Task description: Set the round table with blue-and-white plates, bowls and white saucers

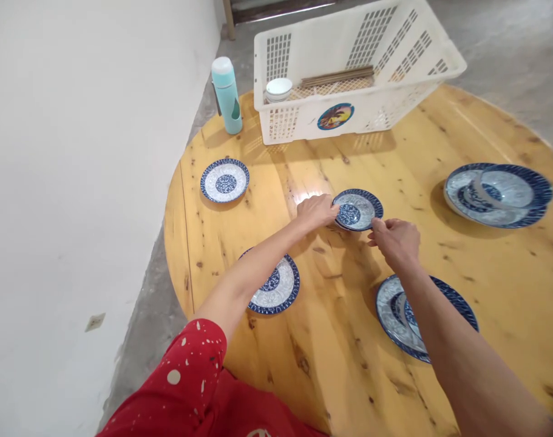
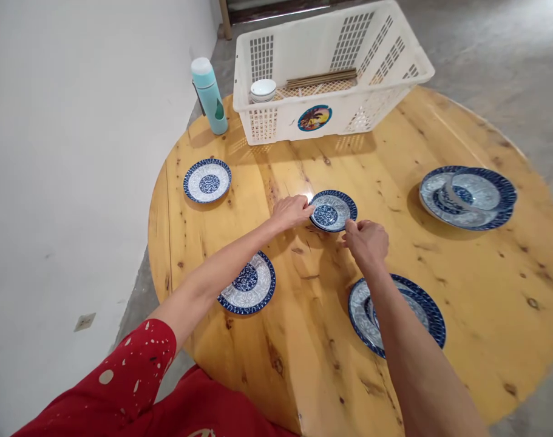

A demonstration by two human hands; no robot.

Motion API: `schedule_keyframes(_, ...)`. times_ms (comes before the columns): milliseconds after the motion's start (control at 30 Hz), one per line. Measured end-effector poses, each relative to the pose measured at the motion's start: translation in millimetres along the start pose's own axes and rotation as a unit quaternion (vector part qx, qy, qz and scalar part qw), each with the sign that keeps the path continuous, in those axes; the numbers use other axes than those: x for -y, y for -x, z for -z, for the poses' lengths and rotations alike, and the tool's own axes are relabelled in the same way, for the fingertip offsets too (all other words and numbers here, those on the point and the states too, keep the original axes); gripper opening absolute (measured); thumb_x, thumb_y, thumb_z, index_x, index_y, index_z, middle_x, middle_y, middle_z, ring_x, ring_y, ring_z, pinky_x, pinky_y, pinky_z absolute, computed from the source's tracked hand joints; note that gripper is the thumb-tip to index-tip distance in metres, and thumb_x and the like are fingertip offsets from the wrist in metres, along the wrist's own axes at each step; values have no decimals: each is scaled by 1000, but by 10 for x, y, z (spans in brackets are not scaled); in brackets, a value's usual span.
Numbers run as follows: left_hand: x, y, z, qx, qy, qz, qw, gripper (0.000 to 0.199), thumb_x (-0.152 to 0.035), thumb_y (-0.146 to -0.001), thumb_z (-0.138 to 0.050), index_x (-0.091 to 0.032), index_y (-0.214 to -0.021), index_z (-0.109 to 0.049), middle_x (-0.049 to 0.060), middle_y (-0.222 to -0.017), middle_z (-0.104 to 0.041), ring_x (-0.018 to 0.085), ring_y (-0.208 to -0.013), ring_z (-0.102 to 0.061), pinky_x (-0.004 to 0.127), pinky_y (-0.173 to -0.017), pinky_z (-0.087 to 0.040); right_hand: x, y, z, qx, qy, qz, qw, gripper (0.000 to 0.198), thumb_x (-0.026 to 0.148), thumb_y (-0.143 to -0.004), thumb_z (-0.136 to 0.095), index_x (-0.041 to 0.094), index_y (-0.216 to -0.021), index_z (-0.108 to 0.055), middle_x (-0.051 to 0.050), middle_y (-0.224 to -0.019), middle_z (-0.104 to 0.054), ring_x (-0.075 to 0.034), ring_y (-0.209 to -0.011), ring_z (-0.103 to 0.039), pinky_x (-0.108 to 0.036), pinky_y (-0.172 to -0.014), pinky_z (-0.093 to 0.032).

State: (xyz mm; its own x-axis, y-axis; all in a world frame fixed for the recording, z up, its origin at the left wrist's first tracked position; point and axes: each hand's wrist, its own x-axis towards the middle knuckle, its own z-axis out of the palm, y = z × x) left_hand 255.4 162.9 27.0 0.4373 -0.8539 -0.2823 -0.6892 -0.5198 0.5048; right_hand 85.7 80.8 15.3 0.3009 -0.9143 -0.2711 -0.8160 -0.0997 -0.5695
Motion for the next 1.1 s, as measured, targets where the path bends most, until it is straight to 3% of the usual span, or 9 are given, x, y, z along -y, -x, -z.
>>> schedule_keyframes(100, -23, -100, -36, -6, -13, 8, 1000, 34, -37, -95, -45, -18, -110, -69, 13, -116, -72, 26, -107, -66, 32, -86, -48, 44, -3, 40, 12, 13, -44, 999, 28, 29, -86, -55, 16, -63, -62, -8, -53, -62, -15, -54, -52, -27, -59, -37)
schedule_keyframes(400, -82, -160, -1, -4, -54, 9, 999, 32, -29, -91, -47, -15, -110, -69, 14, -118, -71, 28, -110, -66, 34, -88, -48, 53, -67, 53, 30, 26, -42, 998, 27, 24, -84, -56, 9, -66, -69, -7, -50, -58, -14, -51, -47, -28, -57, -35)
schedule_keyframes(600, -150, -114, 24, -24, -51, -28, 998, 29, -20, -89, -45, -8, -103, -68, 17, -118, -70, 28, -115, -64, 32, -89, -45, 49, 50, 16, -48, -3, -33, 998, 32, 20, -80, -53, -2, -83, -76, -16, -63, -67, -8, -44, -44, -29, -53, -37)
schedule_keyframes(733, -145, 4, 202, -37, -75, -85, 993, 52, -20, -90, -18, -3, -94, -67, 14, -109, -69, 31, -117, -63, 32, -80, -39, 194, 460, 140, -80, -32, 12, 996, 38, 24, -85, -49, -2, -89, -76, -20, -73, -70, -4, -45, -42, -27, -49, -31)
schedule_keyframes(800, -87, 122, 322, -39, -88, -123, 988, 71, -20, -81, 0, 1, -90, -67, 12, -105, -68, 33, -117, -61, 31, -72, -34, 278, 724, 176, -90, -44, 47, 994, 36, 27, -87, -49, 2, -87, -75, -16, -71, -69, -4, -46, -41, -26, -49, -30)
schedule_keyframes(867, 28, 295, 435, -29, -91, -156, 983, 76, -22, -76, 5, 2, -85, -66, 11, -103, -67, 33, -114, -62, 30, -68, -31, 358, 1003, 139, -101, -58, 59, 991, 31, 27, -87, -49, 8, -77, -71, -9, -61, -62, -5, -45, -40, -25, -48, -29)
schedule_keyframes(1000, 400, 778, 599, 22, -60, -190, 980, 52, -25, -87, -19, -6, -81, -67, 10, -102, -69, 29, -112, -66, 30, -75, -38, 463, 1607, -174, -129, -87, 4, 988, 23, 22, -77, -53, 15, -56, -59, -1, -43, -44, -7, -38, -37, -24, -43, -27)
schedule_keyframes(1100, 717, 1134, 656, 82, -28, -204, 975, 29, -25, -89, -42, -12, -82, -68, 8, -97, -70, 28, -111, -66, 31, -82, -45, 467, 2078, -513, -135, -156, -28, 978, 22, 26, -75, -58, 17, -54, -58, 0, -43, -47, -9, -39, -40, -25, -41, -29)
